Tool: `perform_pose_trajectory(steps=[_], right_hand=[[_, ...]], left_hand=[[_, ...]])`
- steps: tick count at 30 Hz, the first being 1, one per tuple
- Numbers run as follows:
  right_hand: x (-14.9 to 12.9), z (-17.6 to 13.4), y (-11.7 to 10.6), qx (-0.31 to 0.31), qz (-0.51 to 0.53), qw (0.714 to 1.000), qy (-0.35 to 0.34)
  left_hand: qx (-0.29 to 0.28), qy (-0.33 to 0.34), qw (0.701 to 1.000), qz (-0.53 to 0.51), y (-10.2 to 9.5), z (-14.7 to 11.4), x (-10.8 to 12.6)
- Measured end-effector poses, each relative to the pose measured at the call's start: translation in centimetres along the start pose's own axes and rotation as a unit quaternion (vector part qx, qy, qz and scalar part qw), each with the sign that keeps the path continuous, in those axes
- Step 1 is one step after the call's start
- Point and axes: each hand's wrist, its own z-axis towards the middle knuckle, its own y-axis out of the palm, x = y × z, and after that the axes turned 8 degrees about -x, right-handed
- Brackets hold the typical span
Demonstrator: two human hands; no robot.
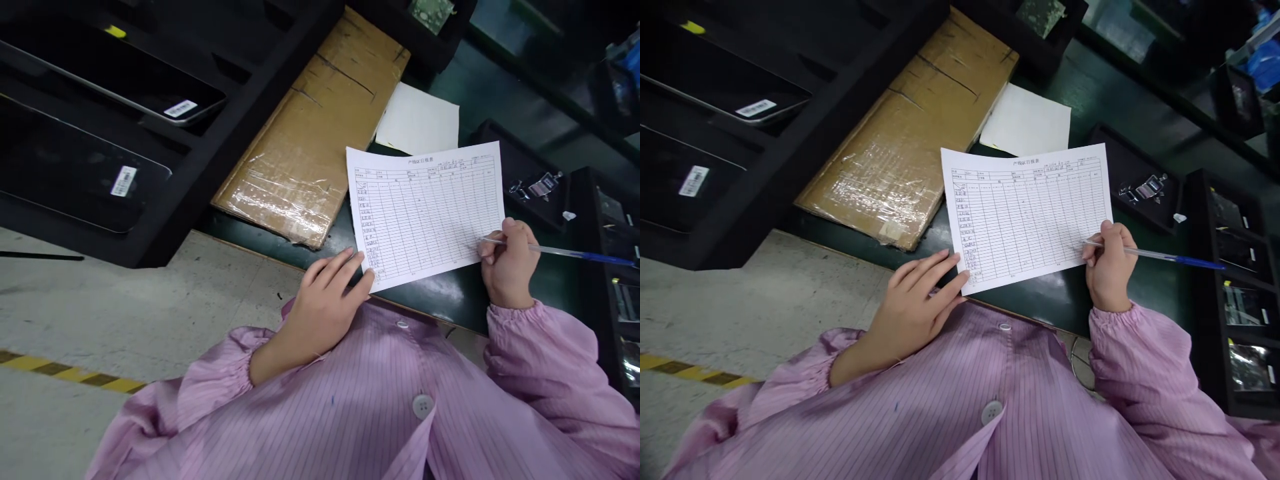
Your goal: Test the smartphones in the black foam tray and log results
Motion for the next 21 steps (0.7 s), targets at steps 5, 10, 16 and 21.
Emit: perform_pose_trajectory(steps=[5, 10, 16, 21], right_hand=[[0.1, -0.2, 0.0, -0.029, 0.011, 0.999, 0.011], [0.1, -0.5, 0.2, -0.046, -0.017, 0.999, 0.009], [-0.2, -0.6, 0.9, -0.11, -0.103, 0.989, 0.004], [-0.8, -1.0, 2.4, -0.135, -0.135, 0.981, -0.02]], left_hand=[[-0.014, -0.006, 1.0, 0.023, -0.1, 0.0, 0.3], [-0.023, -0.002, 0.999, 0.024, -0.3, 0.0, 0.3], [-0.02, 0.001, 0.999, 0.029, -0.1, 0.2, 0.3], [-0.025, -0.006, 0.999, 0.029, -0.1, 0.2, 0.5]])
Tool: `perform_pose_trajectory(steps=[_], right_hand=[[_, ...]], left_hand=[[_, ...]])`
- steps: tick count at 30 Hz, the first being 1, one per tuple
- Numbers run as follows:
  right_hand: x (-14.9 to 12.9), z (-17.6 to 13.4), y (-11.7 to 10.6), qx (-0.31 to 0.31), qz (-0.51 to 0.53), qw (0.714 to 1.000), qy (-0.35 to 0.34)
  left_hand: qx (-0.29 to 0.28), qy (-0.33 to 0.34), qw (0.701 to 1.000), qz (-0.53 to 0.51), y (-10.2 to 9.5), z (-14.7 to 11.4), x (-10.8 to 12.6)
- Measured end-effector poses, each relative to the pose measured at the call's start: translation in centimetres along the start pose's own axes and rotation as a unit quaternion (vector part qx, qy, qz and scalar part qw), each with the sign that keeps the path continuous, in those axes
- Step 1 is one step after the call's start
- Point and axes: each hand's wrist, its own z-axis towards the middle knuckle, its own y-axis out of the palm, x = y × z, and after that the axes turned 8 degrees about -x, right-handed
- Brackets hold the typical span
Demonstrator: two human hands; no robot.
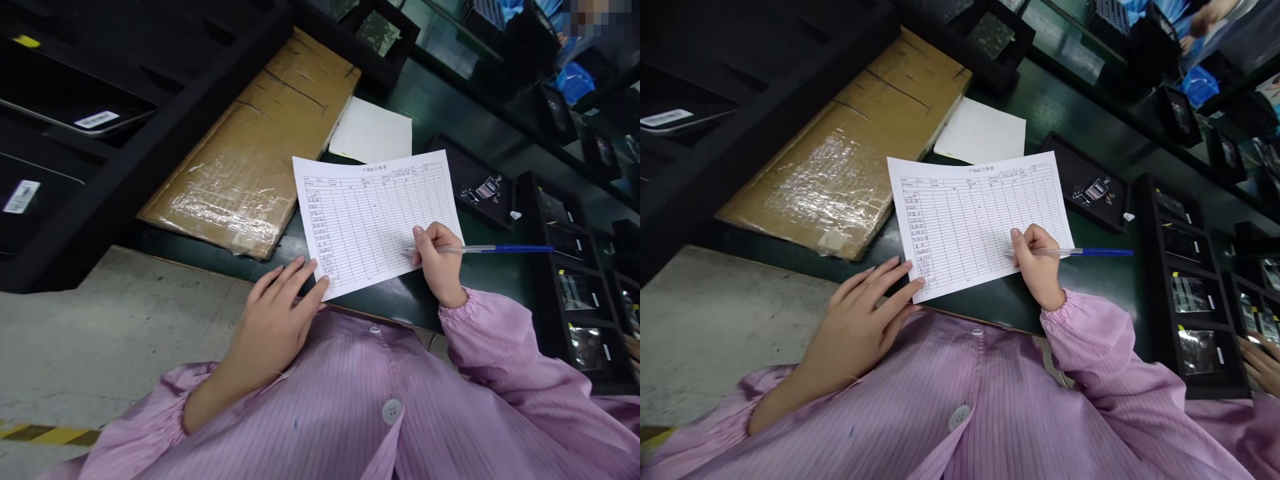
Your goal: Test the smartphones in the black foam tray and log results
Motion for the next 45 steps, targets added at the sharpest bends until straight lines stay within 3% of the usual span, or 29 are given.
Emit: perform_pose_trajectory(steps=[11, 18, 32, 38, 45], right_hand=[[0.02, -0.58, -0.02, 0.01, 0.004, 1.0, 0.012], [-0.02, -0.42, 0.36, 0.054, -0.018, 0.998, 0.015], [-0.03, -0.27, 0.57, 0.014, -0.051, 0.999, -0.005], [-0.03, -0.31, 0.23, 0.07, -0.021, 0.997, 0.024], [0.38, -0.61, -0.15, 0.071, -0.039, 0.996, 0.029]], left_hand=[[-0.028, -0.033, 0.999, -0.012, -0.29, -0.26, 0.64], [-0.017, -0.009, 1.0, 0.012, -0.22, -0.07, 0.31], [-0.014, 0.0, 1.0, 0.017, -0.04, -0.05, 0.19], [-0.013, -0.009, 1.0, 0.006, -0.02, -0.11, 0.33], [-0.025, -0.031, 0.999, -0.015, 0.0, -0.39, 0.79]])
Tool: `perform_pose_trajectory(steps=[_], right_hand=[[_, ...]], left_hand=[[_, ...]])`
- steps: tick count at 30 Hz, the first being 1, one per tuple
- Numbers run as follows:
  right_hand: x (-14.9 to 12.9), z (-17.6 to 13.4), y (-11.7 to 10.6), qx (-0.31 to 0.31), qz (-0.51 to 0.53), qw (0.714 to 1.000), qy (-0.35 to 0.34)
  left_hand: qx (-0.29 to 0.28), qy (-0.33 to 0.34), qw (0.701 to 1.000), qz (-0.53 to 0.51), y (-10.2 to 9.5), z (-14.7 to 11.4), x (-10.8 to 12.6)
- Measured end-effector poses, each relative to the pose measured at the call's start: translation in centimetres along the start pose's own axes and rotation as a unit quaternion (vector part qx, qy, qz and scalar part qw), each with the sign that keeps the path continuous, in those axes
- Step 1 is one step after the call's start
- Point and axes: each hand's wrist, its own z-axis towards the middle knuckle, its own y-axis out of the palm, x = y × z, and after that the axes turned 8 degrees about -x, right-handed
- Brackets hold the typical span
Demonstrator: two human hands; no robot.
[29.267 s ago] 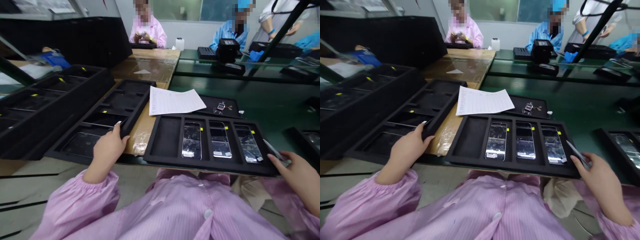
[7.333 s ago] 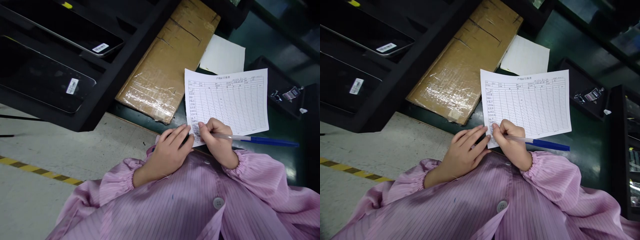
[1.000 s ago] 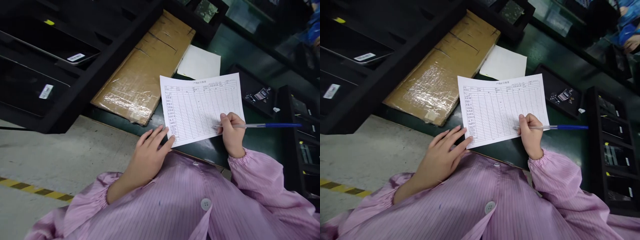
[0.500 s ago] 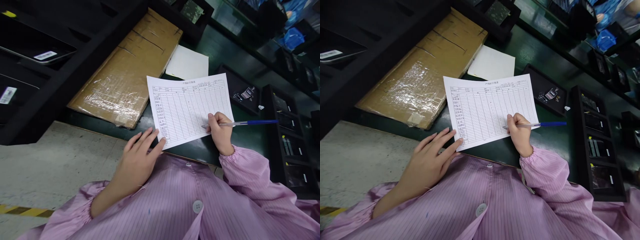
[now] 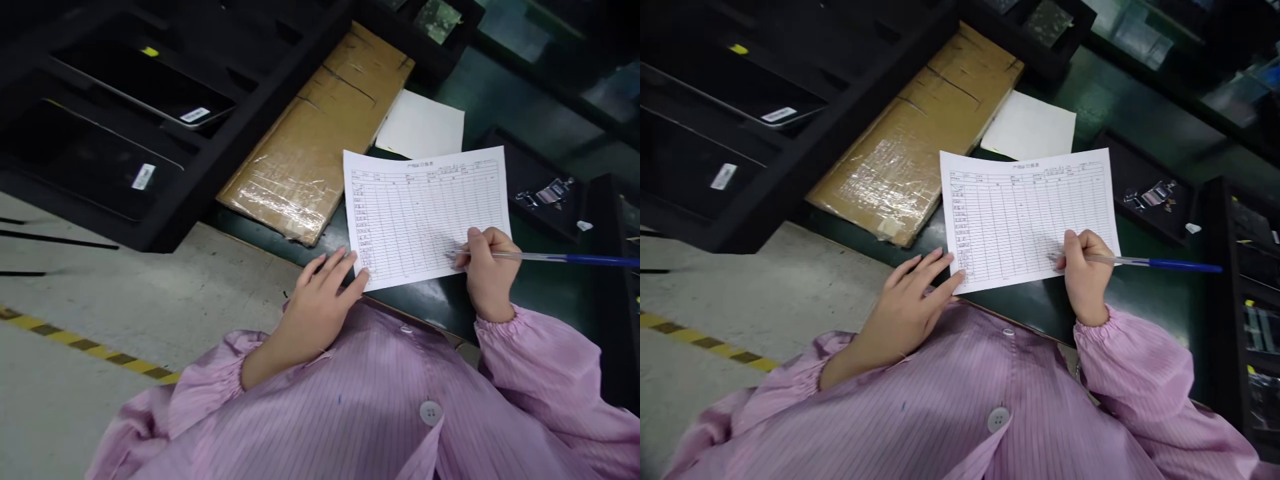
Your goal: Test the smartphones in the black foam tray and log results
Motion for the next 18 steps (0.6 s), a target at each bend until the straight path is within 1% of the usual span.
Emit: perform_pose_trajectory(steps=[5, 8, 11, 15, 18], right_hand=[[0.23, 0.04, -0.02, 0.003, 0.027, 1.0, 0.003], [0.07, 0.03, 0.05, 0.004, 0.017, 1.0, -0.001], [-0.2, -0.01, 0.18, 0.001, 0.009, 1.0, -0.005], [-0.33, 0.0, 0.39, -0.016, 0.009, 1.0, -0.019], [-0.3, 0.06, 0.52, -0.035, 0.001, 0.999, -0.029]], left_hand=[[0.014, -0.001, 1.0, 0.017, -0.06, 0.03, 0.2], [0.022, 0.005, 1.0, 0.019, -0.05, 0.05, 0.18], [0.017, 0.009, 1.0, 0.017, 0.02, 0.02, 0.04], [0.011, 0.008, 1.0, 0.02, 0.15, 0.01, -0.28], [0.012, 0.02, 1.0, 0.016, 0.15, 0.09, -0.45]])
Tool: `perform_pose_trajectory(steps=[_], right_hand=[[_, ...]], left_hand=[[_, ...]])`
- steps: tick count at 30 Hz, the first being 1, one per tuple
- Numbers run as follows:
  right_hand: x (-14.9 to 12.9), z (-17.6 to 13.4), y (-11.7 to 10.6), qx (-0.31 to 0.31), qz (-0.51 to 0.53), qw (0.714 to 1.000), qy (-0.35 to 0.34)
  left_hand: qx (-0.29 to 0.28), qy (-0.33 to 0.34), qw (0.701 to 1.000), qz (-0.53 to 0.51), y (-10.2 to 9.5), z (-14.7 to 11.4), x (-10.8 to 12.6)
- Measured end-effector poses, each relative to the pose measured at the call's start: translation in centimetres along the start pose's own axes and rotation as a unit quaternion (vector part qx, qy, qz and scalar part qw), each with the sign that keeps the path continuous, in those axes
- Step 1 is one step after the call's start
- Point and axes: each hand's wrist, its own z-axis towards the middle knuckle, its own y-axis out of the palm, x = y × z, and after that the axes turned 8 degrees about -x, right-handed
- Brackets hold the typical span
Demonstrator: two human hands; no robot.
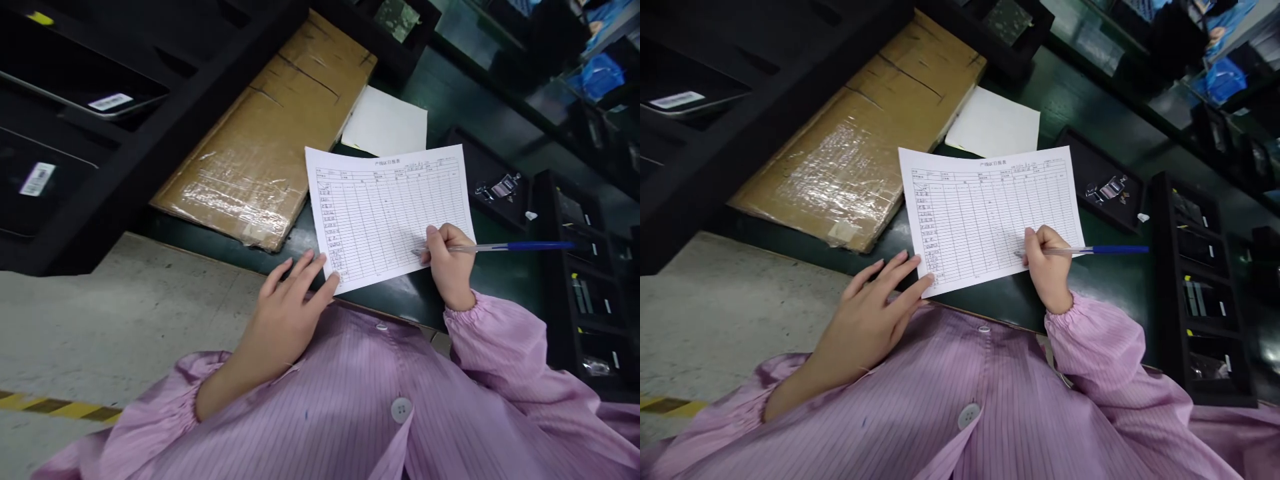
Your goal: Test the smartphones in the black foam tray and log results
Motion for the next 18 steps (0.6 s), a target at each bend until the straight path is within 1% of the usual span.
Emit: perform_pose_trajectory(steps=[9, 18], right_hand=[[0.01, 0.15, 0.03, -0.021, -0.009, 1.0, -0.011], [0.13, 0.11, -0.17, 0.011, 0.026, 1.0, 0.009]], left_hand=[[-0.001, 0.009, 1.0, 0.006, -0.14, 0.18, 0.03], [0.008, 0.007, 1.0, 0.0, 0.02, 0.14, -0.01]])
